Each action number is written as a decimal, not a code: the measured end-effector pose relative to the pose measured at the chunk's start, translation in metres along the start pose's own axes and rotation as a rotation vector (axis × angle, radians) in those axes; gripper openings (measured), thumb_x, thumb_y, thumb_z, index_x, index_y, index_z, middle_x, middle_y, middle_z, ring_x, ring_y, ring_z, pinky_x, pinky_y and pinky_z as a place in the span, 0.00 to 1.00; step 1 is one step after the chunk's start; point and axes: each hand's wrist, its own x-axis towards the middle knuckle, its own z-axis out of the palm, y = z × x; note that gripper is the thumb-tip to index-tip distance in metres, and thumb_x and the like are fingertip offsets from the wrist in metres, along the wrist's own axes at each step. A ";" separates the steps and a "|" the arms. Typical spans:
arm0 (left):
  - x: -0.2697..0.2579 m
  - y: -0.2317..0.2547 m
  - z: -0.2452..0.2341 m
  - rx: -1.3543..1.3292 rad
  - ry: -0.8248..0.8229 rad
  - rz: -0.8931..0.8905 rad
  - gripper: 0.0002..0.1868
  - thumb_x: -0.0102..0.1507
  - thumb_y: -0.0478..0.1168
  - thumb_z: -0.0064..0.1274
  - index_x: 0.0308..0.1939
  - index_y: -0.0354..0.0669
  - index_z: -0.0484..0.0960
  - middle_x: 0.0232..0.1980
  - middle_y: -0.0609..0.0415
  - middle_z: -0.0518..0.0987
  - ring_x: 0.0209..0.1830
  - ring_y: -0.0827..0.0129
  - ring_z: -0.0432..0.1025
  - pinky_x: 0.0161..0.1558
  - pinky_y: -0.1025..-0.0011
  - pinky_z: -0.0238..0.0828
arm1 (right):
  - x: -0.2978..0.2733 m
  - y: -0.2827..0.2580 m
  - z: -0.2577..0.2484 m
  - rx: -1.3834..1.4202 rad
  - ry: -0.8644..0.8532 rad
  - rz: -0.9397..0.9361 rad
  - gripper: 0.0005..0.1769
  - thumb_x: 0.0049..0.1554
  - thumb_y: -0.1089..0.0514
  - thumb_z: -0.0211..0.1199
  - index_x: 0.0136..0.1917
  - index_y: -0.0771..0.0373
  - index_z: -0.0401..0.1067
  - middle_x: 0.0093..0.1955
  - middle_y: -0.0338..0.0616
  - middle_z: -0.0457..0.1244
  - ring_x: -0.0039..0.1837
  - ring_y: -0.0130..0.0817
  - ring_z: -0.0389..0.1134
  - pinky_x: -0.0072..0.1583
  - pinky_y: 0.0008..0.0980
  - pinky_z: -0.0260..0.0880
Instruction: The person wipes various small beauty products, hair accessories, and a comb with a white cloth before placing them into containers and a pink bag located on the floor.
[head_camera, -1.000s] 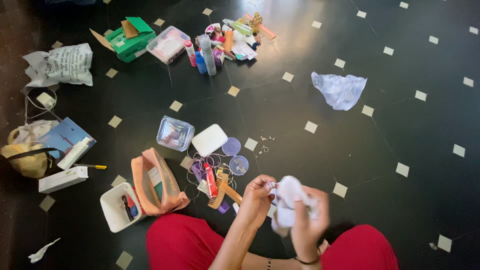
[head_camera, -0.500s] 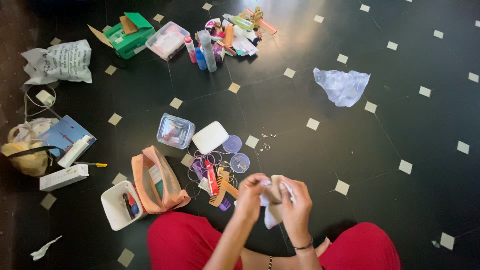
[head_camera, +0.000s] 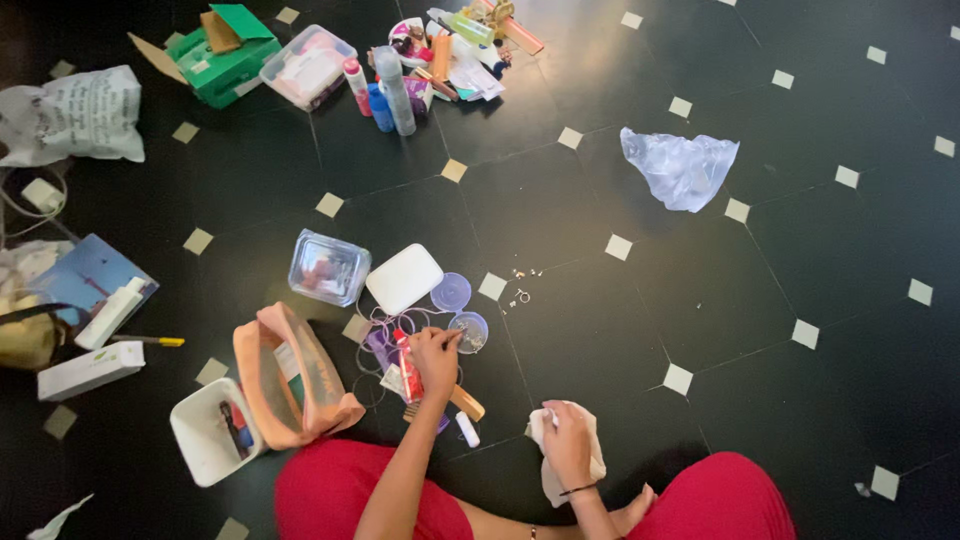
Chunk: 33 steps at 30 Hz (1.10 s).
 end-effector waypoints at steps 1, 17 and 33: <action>0.001 0.000 0.004 0.000 -0.005 0.017 0.07 0.57 0.45 0.63 0.39 0.55 0.90 0.44 0.62 0.79 0.56 0.62 0.66 0.58 0.45 0.52 | 0.002 0.000 -0.001 -0.001 -0.013 0.002 0.09 0.56 0.61 0.60 0.48 0.64 0.78 0.49 0.52 0.70 0.55 0.52 0.70 0.58 0.44 0.69; 0.041 0.082 0.079 0.187 -0.152 0.425 0.07 0.60 0.42 0.60 0.40 0.47 0.86 0.46 0.57 0.79 0.55 0.57 0.65 0.54 0.52 0.53 | 0.018 -0.012 -0.003 -0.050 0.000 0.049 0.09 0.57 0.60 0.58 0.47 0.65 0.77 0.48 0.50 0.71 0.54 0.50 0.71 0.56 0.45 0.69; 0.041 0.087 0.072 0.243 -0.288 0.415 0.12 0.60 0.48 0.61 0.39 0.45 0.84 0.46 0.57 0.78 0.55 0.57 0.64 0.55 0.49 0.52 | 0.014 -0.020 -0.008 -0.020 0.028 0.028 0.08 0.55 0.61 0.59 0.46 0.64 0.77 0.47 0.48 0.71 0.53 0.50 0.71 0.55 0.45 0.69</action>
